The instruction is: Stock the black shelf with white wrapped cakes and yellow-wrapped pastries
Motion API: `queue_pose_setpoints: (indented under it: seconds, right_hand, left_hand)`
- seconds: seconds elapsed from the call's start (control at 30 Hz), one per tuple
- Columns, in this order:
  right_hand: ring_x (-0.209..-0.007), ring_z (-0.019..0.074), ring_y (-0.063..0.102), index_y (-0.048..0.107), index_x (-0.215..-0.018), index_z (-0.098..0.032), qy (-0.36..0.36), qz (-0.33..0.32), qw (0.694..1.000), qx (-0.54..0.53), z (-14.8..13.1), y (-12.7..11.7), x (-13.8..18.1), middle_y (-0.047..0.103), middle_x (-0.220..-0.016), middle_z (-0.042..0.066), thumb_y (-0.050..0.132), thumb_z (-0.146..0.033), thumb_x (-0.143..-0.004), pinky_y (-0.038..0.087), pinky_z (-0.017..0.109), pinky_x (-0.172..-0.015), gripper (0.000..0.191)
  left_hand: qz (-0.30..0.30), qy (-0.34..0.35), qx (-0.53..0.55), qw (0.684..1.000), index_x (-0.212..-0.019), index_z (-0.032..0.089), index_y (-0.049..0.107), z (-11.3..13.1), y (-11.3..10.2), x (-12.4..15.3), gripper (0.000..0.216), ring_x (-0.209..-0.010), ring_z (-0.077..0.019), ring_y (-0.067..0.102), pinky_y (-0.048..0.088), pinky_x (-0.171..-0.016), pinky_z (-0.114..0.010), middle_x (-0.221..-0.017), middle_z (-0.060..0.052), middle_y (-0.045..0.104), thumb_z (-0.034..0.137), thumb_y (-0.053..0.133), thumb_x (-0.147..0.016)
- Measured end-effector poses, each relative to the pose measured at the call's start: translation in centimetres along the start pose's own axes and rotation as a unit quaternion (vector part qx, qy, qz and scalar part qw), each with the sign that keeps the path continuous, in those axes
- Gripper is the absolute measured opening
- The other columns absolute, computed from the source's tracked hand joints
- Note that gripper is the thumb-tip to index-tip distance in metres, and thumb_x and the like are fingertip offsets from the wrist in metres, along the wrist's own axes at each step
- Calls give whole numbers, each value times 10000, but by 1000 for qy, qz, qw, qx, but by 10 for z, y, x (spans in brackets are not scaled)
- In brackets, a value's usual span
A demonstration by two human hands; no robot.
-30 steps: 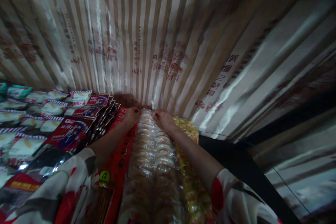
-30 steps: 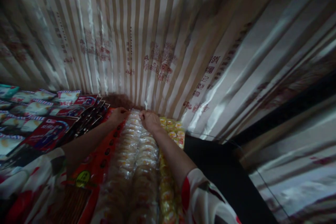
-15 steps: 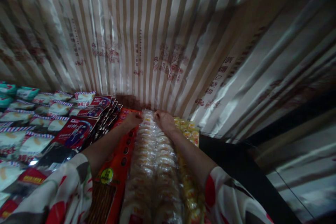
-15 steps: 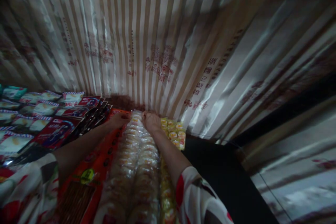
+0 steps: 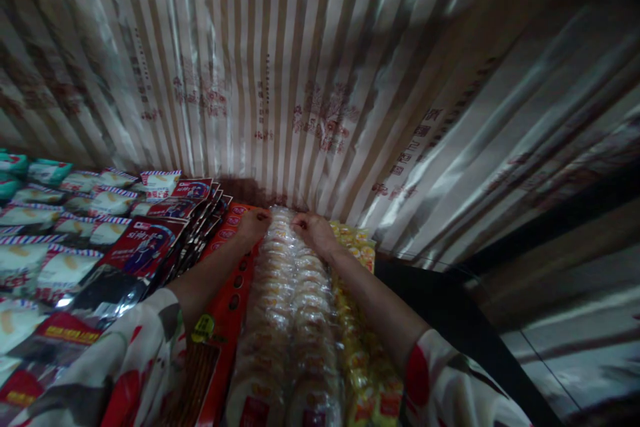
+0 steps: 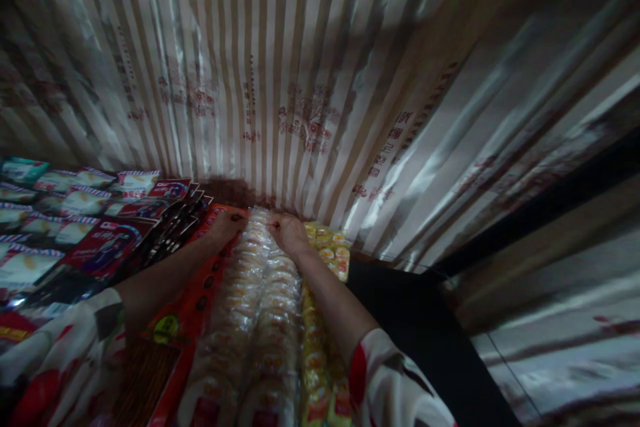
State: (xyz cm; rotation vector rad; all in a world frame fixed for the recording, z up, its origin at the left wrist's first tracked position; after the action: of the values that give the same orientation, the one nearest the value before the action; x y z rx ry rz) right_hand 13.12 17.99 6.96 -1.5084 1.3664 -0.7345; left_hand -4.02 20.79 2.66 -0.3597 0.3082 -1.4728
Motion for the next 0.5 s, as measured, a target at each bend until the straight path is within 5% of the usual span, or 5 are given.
queue_pose_setpoints:
  seconds: [0.23, 0.5]
  right_hand:
    - [-777, 130, 601, 668, -835, -211, -3, 28, 998, 63, -8, -1, 2, 674, -874, 30, 527, -232, -815, 392, 201, -690, 143]
    - [-795, 141, 601, 666, -871, -201, 38, 32, 998, 37, -9, 1, 4, 667, -895, 41, 541, -235, -824, 407, 215, -721, 138]
  left_hand:
    - [-38, -12, -42, 998, -646, 121, 626, 7, -14, 21, 197, -495, -104, 492, 356, -480, -194, -478, 20, 536, 279, 561, -745]
    - [-106, 1, -29, 994, -569, 127, 619, 19, -10, 37, 115, -512, -84, 487, 354, -504, -178, -492, 36, 546, 74, 554, -648]
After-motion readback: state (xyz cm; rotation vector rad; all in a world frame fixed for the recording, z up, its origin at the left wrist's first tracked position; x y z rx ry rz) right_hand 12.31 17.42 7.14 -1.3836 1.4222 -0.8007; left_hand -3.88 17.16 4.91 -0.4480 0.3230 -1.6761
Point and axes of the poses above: each hand's wrist, its own x-axis away from the middle knuckle, its own y-axis out of the palm, z = x × y, the point moved 4 cm from there along -x, towards the middle knuckle
